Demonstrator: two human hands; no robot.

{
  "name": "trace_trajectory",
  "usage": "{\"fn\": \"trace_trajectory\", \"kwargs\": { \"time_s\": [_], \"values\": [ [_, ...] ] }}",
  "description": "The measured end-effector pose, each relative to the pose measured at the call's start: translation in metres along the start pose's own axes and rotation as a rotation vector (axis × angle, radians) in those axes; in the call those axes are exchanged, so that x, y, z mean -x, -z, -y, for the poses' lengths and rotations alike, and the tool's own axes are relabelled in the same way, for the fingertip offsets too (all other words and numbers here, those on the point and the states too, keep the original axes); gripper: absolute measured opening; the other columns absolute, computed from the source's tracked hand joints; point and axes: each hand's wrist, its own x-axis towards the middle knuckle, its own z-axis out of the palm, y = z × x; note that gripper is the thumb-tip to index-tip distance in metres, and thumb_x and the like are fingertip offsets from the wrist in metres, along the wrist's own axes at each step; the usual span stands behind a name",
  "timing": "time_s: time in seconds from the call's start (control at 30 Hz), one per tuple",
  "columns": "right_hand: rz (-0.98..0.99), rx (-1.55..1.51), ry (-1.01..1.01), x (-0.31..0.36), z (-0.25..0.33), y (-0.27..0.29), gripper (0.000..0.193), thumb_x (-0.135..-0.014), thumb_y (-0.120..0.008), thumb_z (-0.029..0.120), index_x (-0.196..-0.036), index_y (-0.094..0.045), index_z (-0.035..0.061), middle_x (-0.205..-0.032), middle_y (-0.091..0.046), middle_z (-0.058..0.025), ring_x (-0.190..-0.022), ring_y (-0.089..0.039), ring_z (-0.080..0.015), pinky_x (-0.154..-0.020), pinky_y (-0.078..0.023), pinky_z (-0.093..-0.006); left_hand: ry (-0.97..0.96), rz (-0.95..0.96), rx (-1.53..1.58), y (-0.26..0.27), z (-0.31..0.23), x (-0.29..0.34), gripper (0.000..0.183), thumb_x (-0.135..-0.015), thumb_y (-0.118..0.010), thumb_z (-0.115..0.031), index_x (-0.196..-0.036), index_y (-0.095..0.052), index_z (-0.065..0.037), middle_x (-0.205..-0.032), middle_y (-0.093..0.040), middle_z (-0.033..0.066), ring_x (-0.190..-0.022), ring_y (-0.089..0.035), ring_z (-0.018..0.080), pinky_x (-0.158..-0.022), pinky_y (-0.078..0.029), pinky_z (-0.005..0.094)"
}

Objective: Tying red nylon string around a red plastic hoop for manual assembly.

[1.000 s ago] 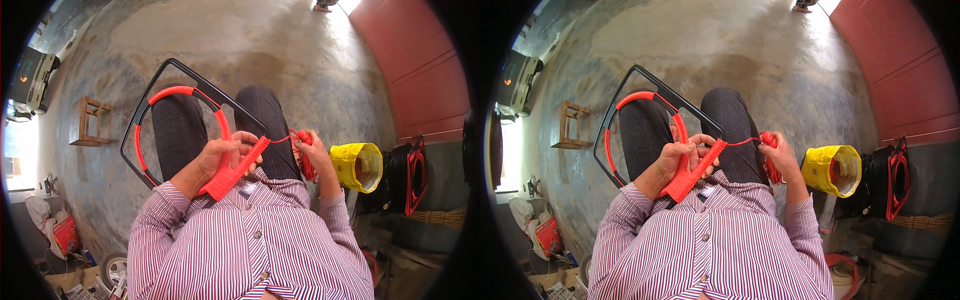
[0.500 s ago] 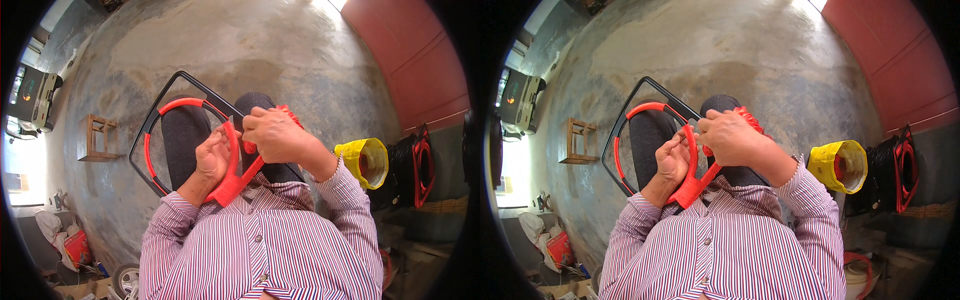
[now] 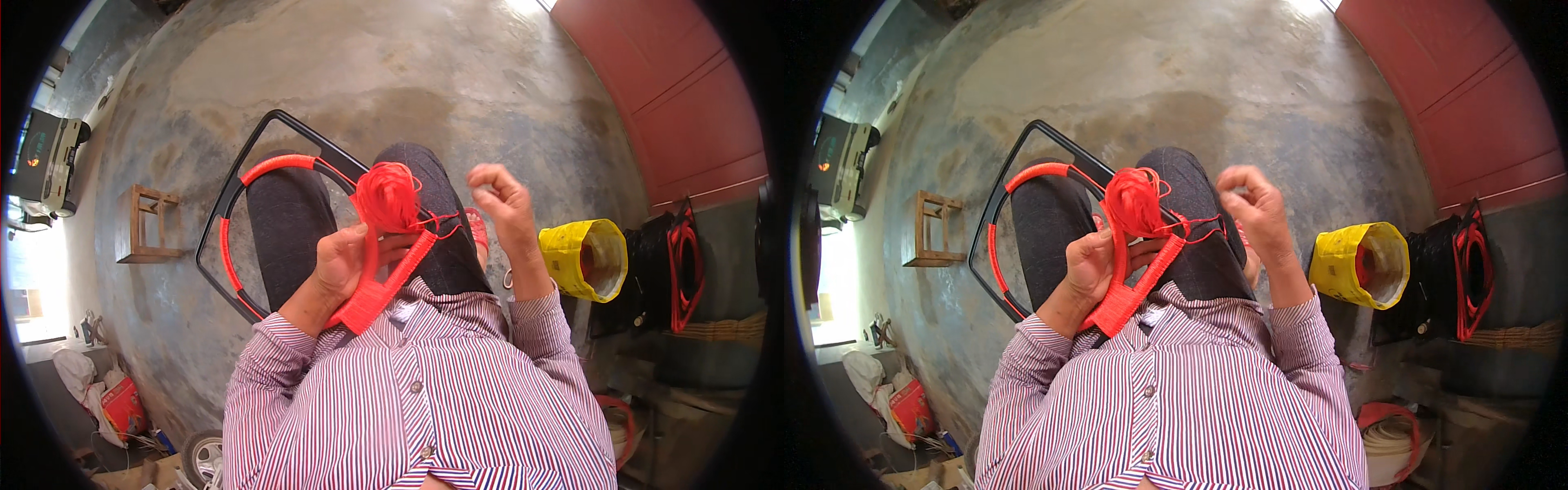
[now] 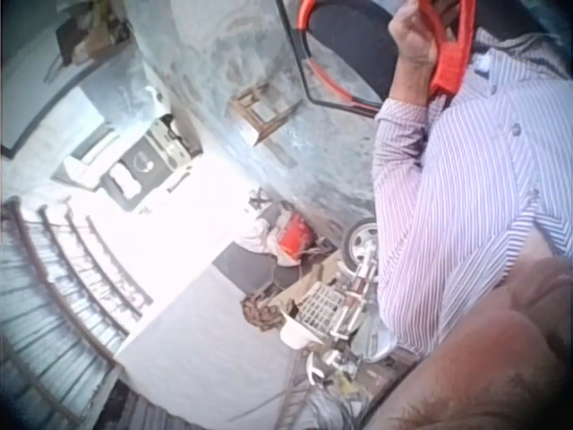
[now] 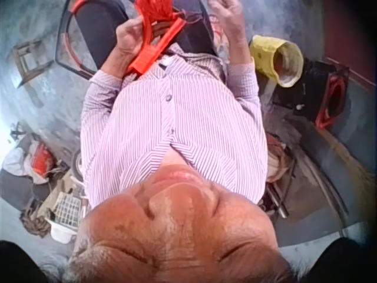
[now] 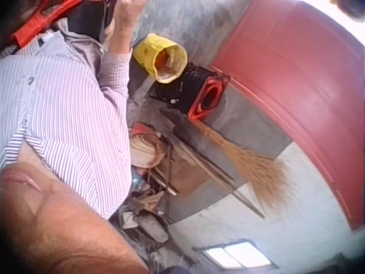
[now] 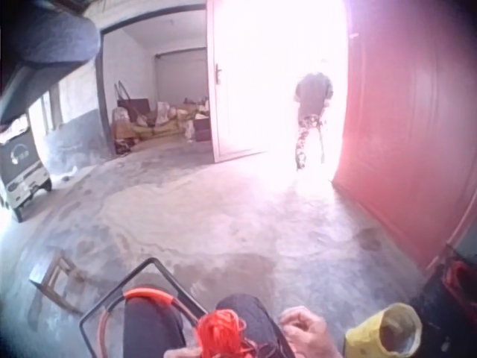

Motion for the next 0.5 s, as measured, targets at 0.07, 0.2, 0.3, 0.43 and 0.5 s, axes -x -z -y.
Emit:
{"fn": "trace_trajectory", "kwargs": {
  "time_s": [0.07,0.2,0.3,0.43,0.5],
  "values": [
    [0.304,0.511,-0.073,0.006,-0.002,0.003,0.041,-0.076,-0.069,0.009,-0.116,-0.063,0.0051,-0.114,-0.062,-0.0082,-0.100,-0.063,-0.0190,-0.090,-0.050,-0.0299,-0.012,-0.028,0.017,0.000,0.001,-0.001,0.064,-0.087,-0.054,-0.036,-0.137,-0.045,0.003,-0.136,-0.052,0.0230,-0.125,-0.051,0.0380,-0.109,-0.036,0.0476],
    [0.440,0.669,-0.039,0.015,0.008,-0.025,0.040,-0.075,-0.071,0.010,-0.115,-0.066,0.0048,-0.112,-0.062,-0.0095,-0.101,-0.065,-0.0219,-0.090,-0.052,-0.0336,0.020,-0.060,0.068,0.012,0.004,0.003,0.061,-0.087,-0.054,-0.035,-0.135,-0.047,0.003,-0.135,-0.053,0.0219,-0.124,-0.052,0.0372,-0.109,-0.037,0.0483],
    [0.371,0.586,-0.023,0.018,-0.005,-0.024,0.047,-0.076,-0.078,0.029,-0.114,-0.066,0.0046,-0.110,-0.062,-0.0068,-0.097,-0.061,-0.0174,-0.080,-0.049,-0.0294,0.002,-0.091,0.090,0.015,0.006,0.003,0.059,-0.087,-0.053,-0.035,-0.133,-0.049,0.002,-0.134,-0.054,0.0216,-0.123,-0.053,0.0366,-0.108,-0.038,0.0485],
    [0.409,0.493,-0.026,0.018,-0.008,-0.012,0.033,-0.080,-0.073,0.012,-0.111,-0.068,0.0019,-0.106,-0.064,-0.0068,-0.094,-0.064,-0.0166,-0.082,-0.051,-0.0292,0.011,-0.055,0.088,0.014,0.007,0.002,0.058,-0.087,-0.053,-0.036,-0.132,-0.051,0.001,-0.132,-0.056,0.0217,-0.121,-0.055,0.0369,-0.107,-0.039,0.0489],
    [0.296,0.150,-0.094,0.015,-0.020,-0.004,0.028,-0.084,-0.071,0.013,-0.108,-0.068,-0.0003,-0.100,-0.066,-0.0052,-0.091,-0.062,-0.0132,-0.081,-0.050,-0.0267,0.007,-0.046,0.084,0.019,0.007,0.001,0.058,-0.088,-0.053,-0.037,-0.132,-0.051,0.001,-0.131,-0.056,0.0219,-0.120,-0.055,0.0370,-0.106,-0.040,0.0490]
  ]
}}
